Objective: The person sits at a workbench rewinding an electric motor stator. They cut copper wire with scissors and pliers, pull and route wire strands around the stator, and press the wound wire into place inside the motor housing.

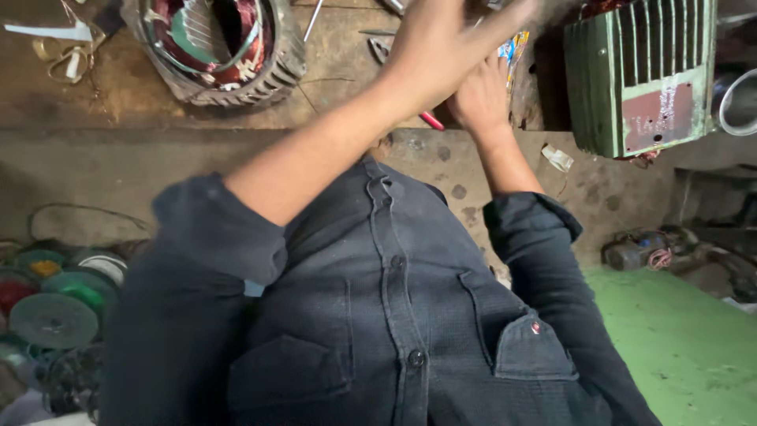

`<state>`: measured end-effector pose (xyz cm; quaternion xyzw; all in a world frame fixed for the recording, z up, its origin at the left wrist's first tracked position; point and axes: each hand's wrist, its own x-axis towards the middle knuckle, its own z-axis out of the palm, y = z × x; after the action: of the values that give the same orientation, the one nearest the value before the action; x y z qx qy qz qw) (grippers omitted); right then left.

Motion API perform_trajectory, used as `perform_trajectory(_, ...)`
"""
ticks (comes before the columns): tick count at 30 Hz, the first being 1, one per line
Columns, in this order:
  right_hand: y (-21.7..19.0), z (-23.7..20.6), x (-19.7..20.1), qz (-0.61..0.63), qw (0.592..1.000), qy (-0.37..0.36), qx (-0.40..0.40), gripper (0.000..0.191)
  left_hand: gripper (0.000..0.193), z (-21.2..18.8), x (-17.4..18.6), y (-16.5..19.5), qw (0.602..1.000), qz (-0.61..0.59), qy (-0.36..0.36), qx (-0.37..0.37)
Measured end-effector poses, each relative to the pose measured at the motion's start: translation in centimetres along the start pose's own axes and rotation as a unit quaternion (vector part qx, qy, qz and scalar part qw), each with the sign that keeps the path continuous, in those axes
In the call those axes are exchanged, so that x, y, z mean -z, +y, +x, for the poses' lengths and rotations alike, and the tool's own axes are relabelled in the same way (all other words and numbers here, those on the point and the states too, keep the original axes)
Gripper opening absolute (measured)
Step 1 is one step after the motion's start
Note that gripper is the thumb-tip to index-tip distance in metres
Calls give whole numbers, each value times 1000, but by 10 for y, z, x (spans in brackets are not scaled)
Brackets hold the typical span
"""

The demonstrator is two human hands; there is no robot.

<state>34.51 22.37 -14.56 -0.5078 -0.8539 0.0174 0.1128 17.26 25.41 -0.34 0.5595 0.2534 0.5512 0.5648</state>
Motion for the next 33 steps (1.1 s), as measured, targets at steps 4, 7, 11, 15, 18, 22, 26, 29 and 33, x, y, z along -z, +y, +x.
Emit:
perform_trajectory(4,20,-35,8,-23,999,-25,11,42,17,-66,7,-82,970,56,158,178)
perform_trajectory(7,22,-60,12,-31,998,-52,1,49,15,-108,16,-110,880,102,207,415)
perform_trajectory(11,21,-84,14,4,998,-53,-17,60,12,-106,20,-131,937,30,214,276)
perform_trajectory(15,28,-98,9,-19,998,-51,-18,72,15,-82,24,-146,913,-125,202,332)
perform_trajectory(18,32,-104,4,20,999,-28,-36,75,15,-73,29,-153,914,-129,187,337)
perform_trajectory(22,27,-112,1,58,995,50,-69,65,13,-82,40,-152,924,-86,212,307)
perform_trajectory(26,21,-109,4,165,979,74,-95,32,14,-98,50,-152,915,-93,241,309)
perform_trajectory(29,24,-91,5,186,974,100,-81,29,15,-107,45,-155,919,-73,224,316)
perform_trajectory(33,37,-53,2,145,981,85,-100,32,14,-113,35,-152,914,-15,207,348)
